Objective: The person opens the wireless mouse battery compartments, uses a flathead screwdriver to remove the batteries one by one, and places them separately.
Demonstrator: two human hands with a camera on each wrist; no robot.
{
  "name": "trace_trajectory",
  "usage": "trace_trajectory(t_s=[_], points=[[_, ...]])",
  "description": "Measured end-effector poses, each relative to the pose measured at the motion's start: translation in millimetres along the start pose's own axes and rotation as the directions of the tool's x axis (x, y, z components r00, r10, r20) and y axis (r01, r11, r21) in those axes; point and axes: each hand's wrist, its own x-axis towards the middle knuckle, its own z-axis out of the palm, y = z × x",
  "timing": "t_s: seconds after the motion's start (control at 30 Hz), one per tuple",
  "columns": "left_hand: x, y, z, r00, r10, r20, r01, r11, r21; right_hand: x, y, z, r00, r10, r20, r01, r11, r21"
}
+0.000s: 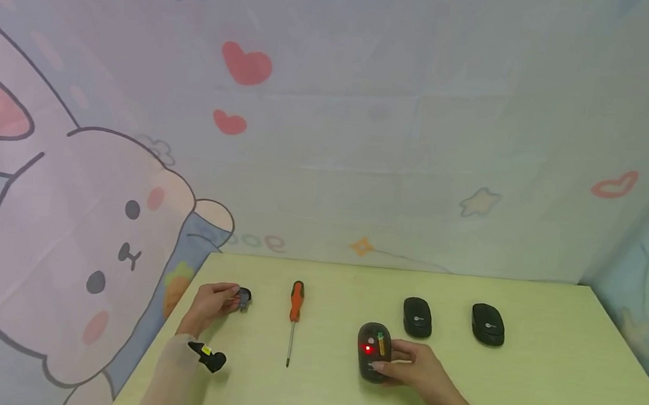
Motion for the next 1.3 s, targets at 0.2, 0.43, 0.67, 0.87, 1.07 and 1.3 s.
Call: trace_trajectory(t_s=[0.2,0.43,0.67,0.87,1.07,1.3], points=[[9.1,-3.2,-3.4,1.0,0.02,0.002,-0.02,0.998,0.055,1.4,0.5,1.5,1.0,-0.001,0.006,0.001,1.0,0.007],[12.3,-5.5,-5.1,0.999,0.044,-0.026,-0.04,0.988,0.152,-0.3,-0.2,0.7,1.0,0.02,-0.008,-0.02,1.0,-0.003],[16.1,-10.8,-3.6,0.994,0.077,-0.077,-0.054,0.963,0.266,-1.5,0.6,0.6,0.999,0.04,-0.016,-0.041,0.999,-0.008],[18.4,-10.8,-1.5,0.976,0.178,-0.125,-0.088,0.848,0.522,-1.0,2.2,0.2,1.0,0.024,-0.016,-0.025,1.0,-0.012],[16.9,-10.7,0.6,0.975,0.191,-0.114,-0.096,0.822,0.561,-1.8,3.5,-0.3,1.0,0.023,-0.012,-0.023,0.999,-0.028],[15.5,-9.0,2.6,0.968,0.227,-0.104,-0.124,0.799,0.589,-2.1,2.4,-0.6,1.0,0.016,-0.01,-0.016,1.0,-0.012]])
